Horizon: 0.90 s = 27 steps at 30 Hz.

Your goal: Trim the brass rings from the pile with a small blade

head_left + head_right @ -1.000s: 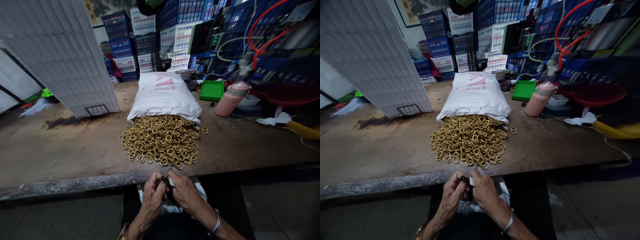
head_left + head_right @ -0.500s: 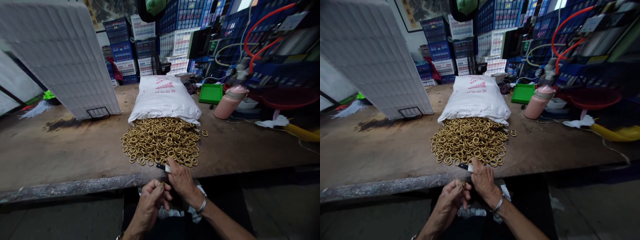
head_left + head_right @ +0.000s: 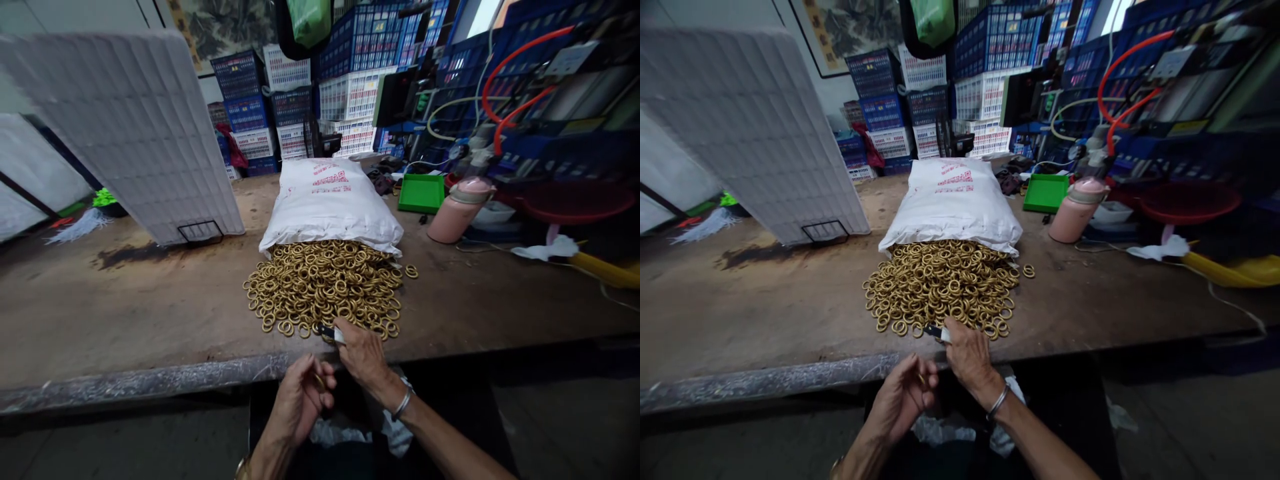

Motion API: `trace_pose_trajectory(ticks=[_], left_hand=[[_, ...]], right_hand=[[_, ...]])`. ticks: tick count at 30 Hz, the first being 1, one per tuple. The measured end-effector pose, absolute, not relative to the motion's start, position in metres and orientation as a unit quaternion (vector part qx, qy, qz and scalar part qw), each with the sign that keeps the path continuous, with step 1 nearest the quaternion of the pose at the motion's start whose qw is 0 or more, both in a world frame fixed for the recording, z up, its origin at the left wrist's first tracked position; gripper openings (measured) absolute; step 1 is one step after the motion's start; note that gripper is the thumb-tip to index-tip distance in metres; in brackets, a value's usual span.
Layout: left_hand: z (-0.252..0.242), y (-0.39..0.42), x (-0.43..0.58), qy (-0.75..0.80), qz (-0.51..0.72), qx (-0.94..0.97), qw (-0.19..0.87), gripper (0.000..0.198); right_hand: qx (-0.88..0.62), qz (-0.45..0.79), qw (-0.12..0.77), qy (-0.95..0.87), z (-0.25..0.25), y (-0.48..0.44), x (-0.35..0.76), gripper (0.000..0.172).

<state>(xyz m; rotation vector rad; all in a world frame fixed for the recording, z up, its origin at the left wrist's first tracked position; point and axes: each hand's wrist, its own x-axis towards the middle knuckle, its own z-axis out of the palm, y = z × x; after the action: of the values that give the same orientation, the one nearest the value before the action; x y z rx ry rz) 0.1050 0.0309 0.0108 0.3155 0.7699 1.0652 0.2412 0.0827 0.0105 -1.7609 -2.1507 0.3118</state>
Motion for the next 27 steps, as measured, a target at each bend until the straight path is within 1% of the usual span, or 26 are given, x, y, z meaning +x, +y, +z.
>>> trace_pose_trajectory(ticks=[2, 5, 8, 10, 14, 18, 21, 23, 25, 27], left_hand=[[0.011, 0.035, 0.107, 0.390, 0.507, 0.165, 0.751, 0.025], [0.014, 0.041, 0.111, 0.447, 0.514, 0.250, 0.688, 0.027], [0.017, 0.046, 0.114, 0.495, 0.493, 0.344, 0.628, 0.027], [0.019, 0.047, 0.116, 0.510, 0.475, 0.383, 0.606, 0.026], [0.019, 0.046, 0.117, 0.529, 0.480, 0.392, 0.580, 0.028], [0.015, 0.045, 0.118, 0.543, 0.499, 0.383, 0.556, 0.027], [0.015, 0.045, 0.119, 0.539, 0.517, 0.403, 0.529, 0.023], [0.015, 0.044, 0.119, 0.533, 0.523, 0.431, 0.506, 0.021], [0.015, 0.043, 0.119, 0.531, 0.519, 0.459, 0.488, 0.020], [0.014, 0.042, 0.119, 0.525, 0.510, 0.480, 0.485, 0.022]], right_hand=[[-0.608, 0.128, 0.201, -0.757, 0.010, 0.082, 0.244, 0.025], [-0.573, 0.171, 0.235, -0.766, 0.013, 0.079, 0.246, 0.026], [-0.535, 0.222, 0.255, -0.774, 0.019, 0.072, 0.245, 0.022], [-0.521, 0.255, 0.270, -0.769, 0.023, 0.069, 0.244, 0.019], [-0.532, 0.340, 0.316, -0.708, 0.024, 0.068, 0.241, 0.013], [-0.540, 0.480, 0.359, -0.592, 0.018, 0.067, 0.237, 0.025], [-0.530, 0.588, 0.352, -0.500, 0.013, 0.063, 0.234, 0.033], [-0.514, 0.653, 0.339, -0.441, 0.011, 0.059, 0.232, 0.034], [-0.497, 0.693, 0.339, -0.399, 0.011, 0.057, 0.231, 0.034], [-0.491, 0.701, 0.345, -0.387, 0.010, 0.057, 0.230, 0.035]])
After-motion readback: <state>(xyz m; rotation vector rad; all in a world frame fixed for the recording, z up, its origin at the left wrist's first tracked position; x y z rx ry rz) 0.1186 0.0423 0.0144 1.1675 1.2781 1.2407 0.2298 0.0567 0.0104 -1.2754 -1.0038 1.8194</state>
